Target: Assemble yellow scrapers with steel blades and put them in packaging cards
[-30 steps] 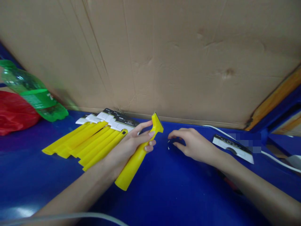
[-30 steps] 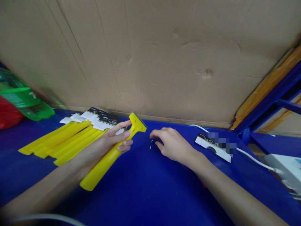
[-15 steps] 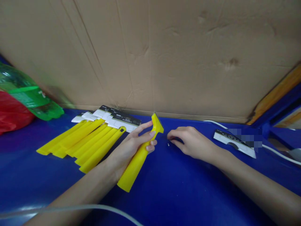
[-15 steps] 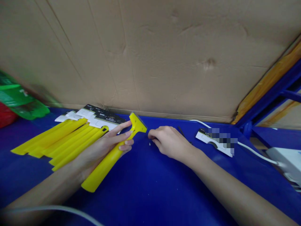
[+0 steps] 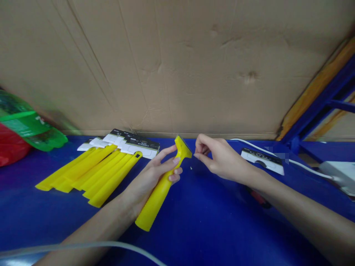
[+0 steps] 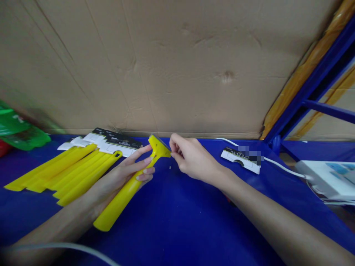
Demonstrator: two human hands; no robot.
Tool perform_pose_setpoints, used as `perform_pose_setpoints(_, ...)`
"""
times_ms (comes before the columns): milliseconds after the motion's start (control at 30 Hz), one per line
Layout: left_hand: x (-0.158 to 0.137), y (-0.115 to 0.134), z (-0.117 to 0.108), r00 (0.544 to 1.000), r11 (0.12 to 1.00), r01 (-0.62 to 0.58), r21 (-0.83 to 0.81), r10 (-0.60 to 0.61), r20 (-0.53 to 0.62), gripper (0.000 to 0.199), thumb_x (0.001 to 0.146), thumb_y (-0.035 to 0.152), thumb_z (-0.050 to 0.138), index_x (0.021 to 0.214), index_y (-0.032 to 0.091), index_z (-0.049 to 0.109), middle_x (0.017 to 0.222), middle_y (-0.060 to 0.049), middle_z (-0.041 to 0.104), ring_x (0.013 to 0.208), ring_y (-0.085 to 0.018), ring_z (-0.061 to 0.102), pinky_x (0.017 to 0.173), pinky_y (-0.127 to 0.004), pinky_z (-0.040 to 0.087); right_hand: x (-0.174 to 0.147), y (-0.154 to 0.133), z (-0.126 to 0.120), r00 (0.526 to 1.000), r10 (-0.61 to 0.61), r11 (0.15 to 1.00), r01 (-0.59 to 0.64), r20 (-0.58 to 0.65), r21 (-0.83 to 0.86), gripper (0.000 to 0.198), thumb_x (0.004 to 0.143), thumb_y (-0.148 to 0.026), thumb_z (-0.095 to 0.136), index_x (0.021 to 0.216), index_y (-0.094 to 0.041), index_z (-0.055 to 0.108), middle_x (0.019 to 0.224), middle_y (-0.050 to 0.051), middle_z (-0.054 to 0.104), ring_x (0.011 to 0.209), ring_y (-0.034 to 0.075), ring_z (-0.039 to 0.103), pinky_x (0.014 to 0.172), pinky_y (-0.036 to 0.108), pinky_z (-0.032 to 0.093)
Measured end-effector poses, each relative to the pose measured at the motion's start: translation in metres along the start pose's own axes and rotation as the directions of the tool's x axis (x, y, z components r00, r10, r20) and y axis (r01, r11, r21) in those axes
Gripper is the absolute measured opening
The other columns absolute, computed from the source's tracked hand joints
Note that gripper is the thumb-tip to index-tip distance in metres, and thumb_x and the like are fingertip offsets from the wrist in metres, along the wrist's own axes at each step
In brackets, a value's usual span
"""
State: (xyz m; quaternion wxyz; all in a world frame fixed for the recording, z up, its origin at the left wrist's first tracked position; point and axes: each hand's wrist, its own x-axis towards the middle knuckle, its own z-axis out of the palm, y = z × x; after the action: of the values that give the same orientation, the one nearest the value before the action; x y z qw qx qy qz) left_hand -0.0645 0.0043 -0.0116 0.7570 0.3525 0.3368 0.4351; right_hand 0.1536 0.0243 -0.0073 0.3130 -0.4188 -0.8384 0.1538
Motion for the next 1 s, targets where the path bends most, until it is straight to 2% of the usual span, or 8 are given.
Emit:
perform_pose_setpoints(133, -0.006, 0.0, 0.006, 0.998, 1.0, -0.005, -0.002, 0.005, 0.062, 0.049, 0.089, 0.01, 0.077, 0.133, 0.023, 0.057, 0.071, 0.001, 0.06, 0.055, -0.006, 0.053, 0.053, -0.012, 0.039, -0.001, -0.008, -0.003, 0.998, -0.067, 0.998, 0.067, -0.016, 0.01, 0.024, 0.091, -0.006, 0.057, 0.085, -0.025, 0.042, 0.076, -0.003, 0.059, 0.066, 0.014, 0.055, 0.064, 0.026, 0.039)
perform_pose_setpoints(333, -0.007, -0.001, 0.007, 0.998, 0.999, -0.022, -0.042, 0.025, 0.061, 0.047, 0.087, 0.008, 0.078, 0.128, 0.023, 0.059, 0.079, 0.0, 0.062, 0.057, -0.005, 0.054, 0.052, -0.012, 0.039, -0.002, -0.01, -0.002, 0.994, -0.114, 0.993, 0.114, -0.003, 0.015, 0.025, 0.093, -0.006, 0.055, 0.085, -0.025, 0.041, 0.075, -0.002, 0.057, 0.066, 0.014, 0.054, 0.063, 0.026, 0.037)
perform_pose_setpoints(533, -0.006, -0.001, 0.005, 0.996, 1.0, -0.028, -0.012, 0.029, 0.079, 0.047, 0.09, 0.011, 0.076, 0.13, 0.024, 0.055, 0.072, 0.002, 0.06, 0.055, -0.006, 0.054, 0.053, -0.012, 0.038, 0.0, -0.012, -0.004, 0.992, -0.122, 0.991, 0.123, -0.041, 0.042, 0.022, 0.093, -0.007, 0.056, 0.084, -0.024, 0.044, 0.077, -0.002, 0.06, 0.069, 0.015, 0.057, 0.065, 0.027, 0.041)
perform_pose_setpoints(700, -0.007, -0.002, 0.004, 0.995, 1.0, -0.019, -0.025, 0.022, 0.097, 0.045, 0.089, 0.012, 0.078, 0.126, 0.025, 0.057, 0.069, 0.003, 0.058, 0.052, -0.005, 0.051, 0.052, -0.013, 0.035, 0.002, -0.009, -0.01, 0.991, -0.058, 0.993, 0.07, -0.124, 0.098, 0.023, 0.088, -0.006, 0.061, 0.082, -0.024, 0.048, 0.075, -0.003, 0.064, 0.07, 0.015, 0.063, 0.066, 0.026, 0.045)
perform_pose_setpoints(867, -0.01, -0.004, 0.007, 0.993, 0.999, 0.002, -0.043, 0.003, 0.118, 0.042, 0.087, 0.014, 0.08, 0.122, 0.025, 0.06, 0.07, 0.003, 0.057, 0.053, -0.004, 0.048, 0.052, -0.013, 0.032, 0.001, -0.006, -0.012, 0.992, -0.072, 0.99, 0.084, -0.106, 0.114, 0.023, 0.088, -0.006, 0.061, 0.081, -0.023, 0.049, 0.077, -0.003, 0.066, 0.071, 0.014, 0.064, 0.067, 0.025, 0.046)
perform_pose_setpoints(1000, -0.012, -0.001, 0.007, 0.996, 0.999, 0.031, -0.037, -0.028, 0.081, 0.045, 0.088, 0.015, 0.08, 0.127, 0.026, 0.059, 0.069, 0.004, 0.055, 0.054, -0.005, 0.048, 0.053, -0.014, 0.031, 0.001, -0.004, -0.011, 0.988, -0.112, 0.991, 0.12, -0.109, 0.066, 0.022, 0.089, -0.007, 0.061, 0.081, -0.023, 0.048, 0.077, -0.003, 0.065, 0.069, 0.014, 0.061, 0.065, 0.025, 0.043)
